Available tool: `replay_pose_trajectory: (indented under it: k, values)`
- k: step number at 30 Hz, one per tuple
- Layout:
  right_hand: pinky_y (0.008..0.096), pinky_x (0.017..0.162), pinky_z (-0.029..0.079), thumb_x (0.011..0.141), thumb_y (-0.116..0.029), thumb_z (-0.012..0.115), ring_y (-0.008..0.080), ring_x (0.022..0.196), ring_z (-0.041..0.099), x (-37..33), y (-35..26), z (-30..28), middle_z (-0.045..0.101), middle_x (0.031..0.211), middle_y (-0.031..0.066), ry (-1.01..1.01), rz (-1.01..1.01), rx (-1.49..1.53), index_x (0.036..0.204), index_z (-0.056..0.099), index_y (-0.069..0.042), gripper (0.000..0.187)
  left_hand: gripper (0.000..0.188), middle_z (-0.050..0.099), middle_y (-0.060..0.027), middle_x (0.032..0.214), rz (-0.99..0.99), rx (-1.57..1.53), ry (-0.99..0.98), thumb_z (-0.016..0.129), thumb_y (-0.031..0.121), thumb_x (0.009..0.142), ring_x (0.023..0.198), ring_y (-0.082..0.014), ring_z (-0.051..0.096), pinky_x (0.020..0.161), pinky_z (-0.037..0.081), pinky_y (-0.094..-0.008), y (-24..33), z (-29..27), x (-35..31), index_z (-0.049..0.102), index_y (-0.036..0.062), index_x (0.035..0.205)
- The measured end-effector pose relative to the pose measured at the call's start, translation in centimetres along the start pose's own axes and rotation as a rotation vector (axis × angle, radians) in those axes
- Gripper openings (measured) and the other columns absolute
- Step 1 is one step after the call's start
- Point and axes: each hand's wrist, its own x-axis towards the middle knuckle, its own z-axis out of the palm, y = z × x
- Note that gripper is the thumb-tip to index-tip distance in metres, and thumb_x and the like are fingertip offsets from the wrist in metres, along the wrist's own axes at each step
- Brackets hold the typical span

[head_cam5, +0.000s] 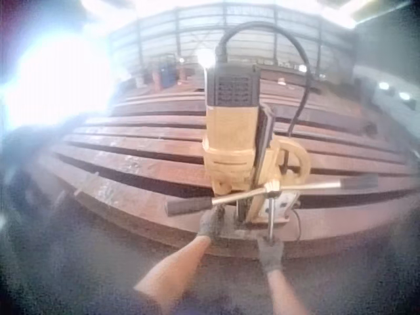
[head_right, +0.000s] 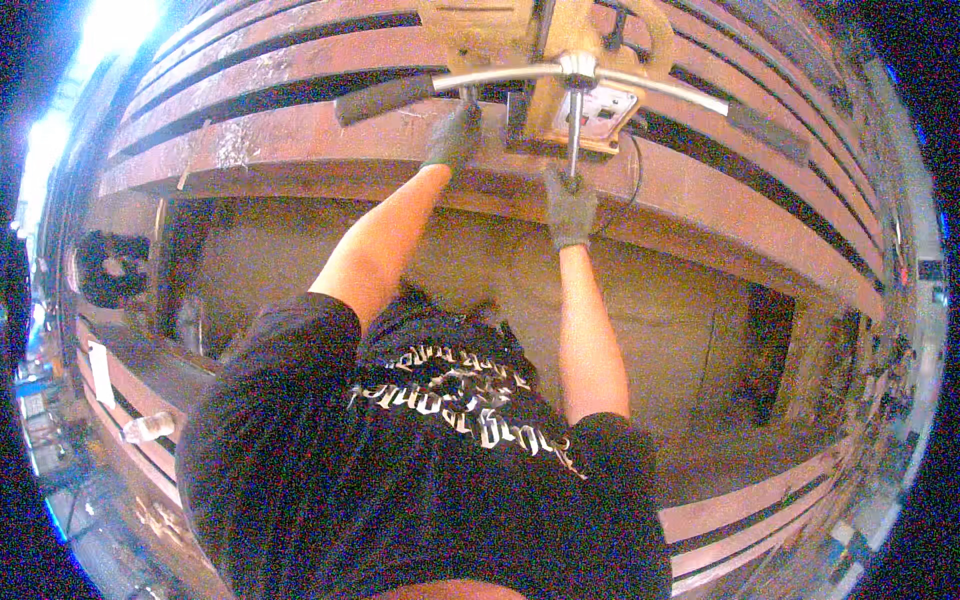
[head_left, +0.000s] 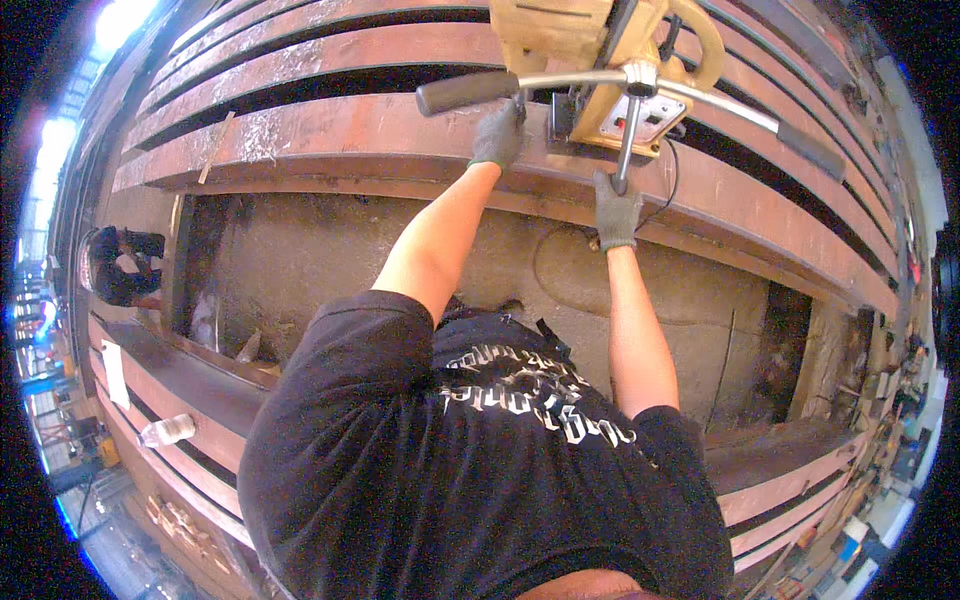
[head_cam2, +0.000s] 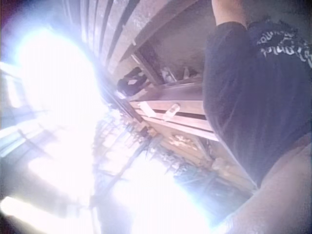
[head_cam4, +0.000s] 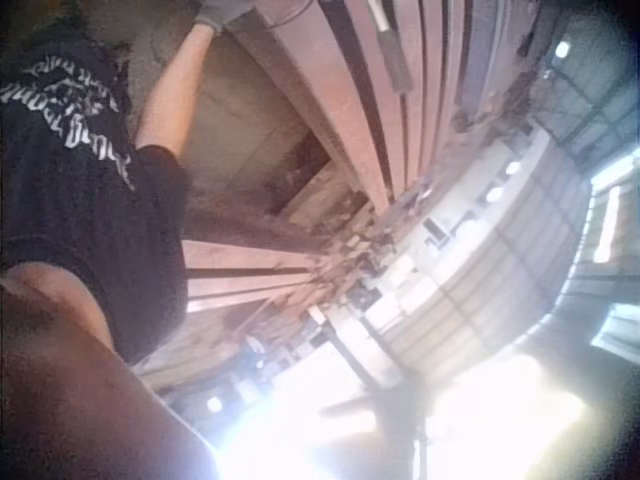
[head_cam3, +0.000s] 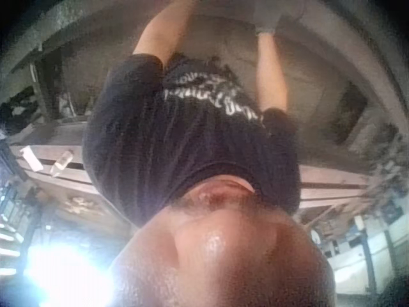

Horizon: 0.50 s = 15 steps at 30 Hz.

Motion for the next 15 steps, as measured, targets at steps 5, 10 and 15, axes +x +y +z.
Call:
replay_pose_trajectory:
  k: [5, 10, 15]
  values:
    - [0.0459, 0.060, 0.046, 0.088, -0.040, 0.080, 0.0208, 0.057, 0.047, -0.4, 2.0, -0.3, 0.057, 0.061, 0.0079, 0.031, 0.019, 0.012, 0.070, 0.061, -0.004, 0.044, 0.043, 0.059, -0.0203, 0.138, -0.275, -0.222, -0.143, 0.061, 0.020, 0.094, 0.131, -0.0459, 0.051, 0.109, 0.040, -0.0561, -1.8, 1.3, -1.6, 0.053, 0.0117, 0.136]
    - [0.0491, 0.061, 0.048, 0.089, -0.043, 0.078, 0.0261, 0.057, 0.057, 0.1, 1.4, 1.1, 0.062, 0.061, 0.0111, 0.042, -0.075, -0.038, 0.070, 0.062, -0.005, 0.046, 0.069, 0.041, -0.0328, 0.151, -0.056, -0.248, -0.083, 0.068, 0.030, 0.090, 0.137, -0.0523, 0.043, 0.115, 0.037, -0.0553, 1.7, 2.9, -3.8, 0.041, 0.0067, 0.149]
    - [0.0404, 0.069, 0.047, 0.093, -0.033, 0.076, 0.0149, 0.072, 0.056, 2.3, 3.3, 0.9, 0.066, 0.071, 0.0059, -0.077, 0.066, -0.198, 0.078, 0.068, -0.001, 0.037, 0.075, 0.037, -0.0312, 0.157, 0.165, 0.041, -0.331, 0.071, 0.034, 0.087, 0.143, -0.0523, 0.038, 0.118, 0.033, -0.0588, 5.9, 0.7, -10.5, 0.042, 0.0102, 0.152]
